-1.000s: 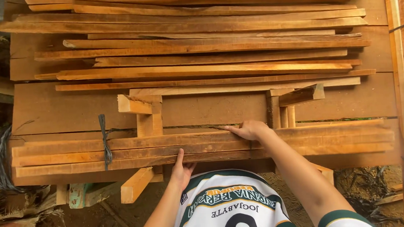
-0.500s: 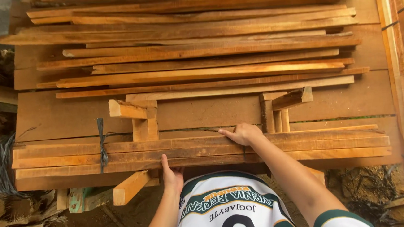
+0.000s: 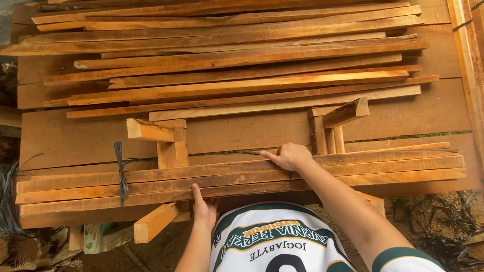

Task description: The person unties a bundle of wooden planks using a black strap and then proceeds to stack the individual planks neatly on a wooden workbench. The person handles the planks by hand, aligning them in a pile.

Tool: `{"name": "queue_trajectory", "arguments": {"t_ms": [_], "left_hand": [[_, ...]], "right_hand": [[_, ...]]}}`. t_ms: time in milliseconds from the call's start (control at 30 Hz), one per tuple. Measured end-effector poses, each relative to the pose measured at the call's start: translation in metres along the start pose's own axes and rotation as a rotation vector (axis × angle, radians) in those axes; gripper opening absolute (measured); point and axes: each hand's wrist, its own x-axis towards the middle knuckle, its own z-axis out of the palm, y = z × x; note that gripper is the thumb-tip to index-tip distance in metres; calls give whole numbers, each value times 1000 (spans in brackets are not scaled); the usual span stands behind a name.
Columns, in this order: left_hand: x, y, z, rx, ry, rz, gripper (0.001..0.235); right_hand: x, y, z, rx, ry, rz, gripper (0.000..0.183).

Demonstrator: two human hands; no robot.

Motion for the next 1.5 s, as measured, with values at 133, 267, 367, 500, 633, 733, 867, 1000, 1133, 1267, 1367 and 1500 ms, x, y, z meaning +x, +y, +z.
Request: {"name": "queue_trajectory", "arguments": {"t_ms": [133,267,367,500,633,733,867,1000,1133,1267,1367,1500], "left_hand": [[-27,10,19,2,-54,-40,101],[-44,2,30,-63,-59,-98,101],[-41,-3,37,-107,-68,-131,103],[-64,6,52,-99,-86,-142,112],[-90,15,75,-68,-138,-138,104],[-104,8,75,-74,-142,-124,92],[-129,-3,74,-211,-463,70,52],[-160,-20,91,-204,-561,226,55],[-199,-55,126,-128,-642,375,58],[-226,-106,174,-60,-765,413,59],[-248,-152,217,1,-831,408,61],[-266,-204,270,56,-920,330,57]], "right_hand": [[32,31,3,-16,-61,-21,110],[29,41,-1,21,-198,35,125],[20,35,-10,14,-228,33,125],[7,37,-26,26,-238,46,134],[-37,31,-75,-1,-216,52,127],[-72,40,-104,-52,-174,39,125],[-119,55,-144,-170,-18,-74,106],[-181,85,-174,-173,65,-117,100],[-239,148,-185,-206,80,-111,87],[-286,232,-190,-172,73,6,93],[-312,302,-182,-123,79,88,87],[-338,384,-164,-4,68,204,86]]}}
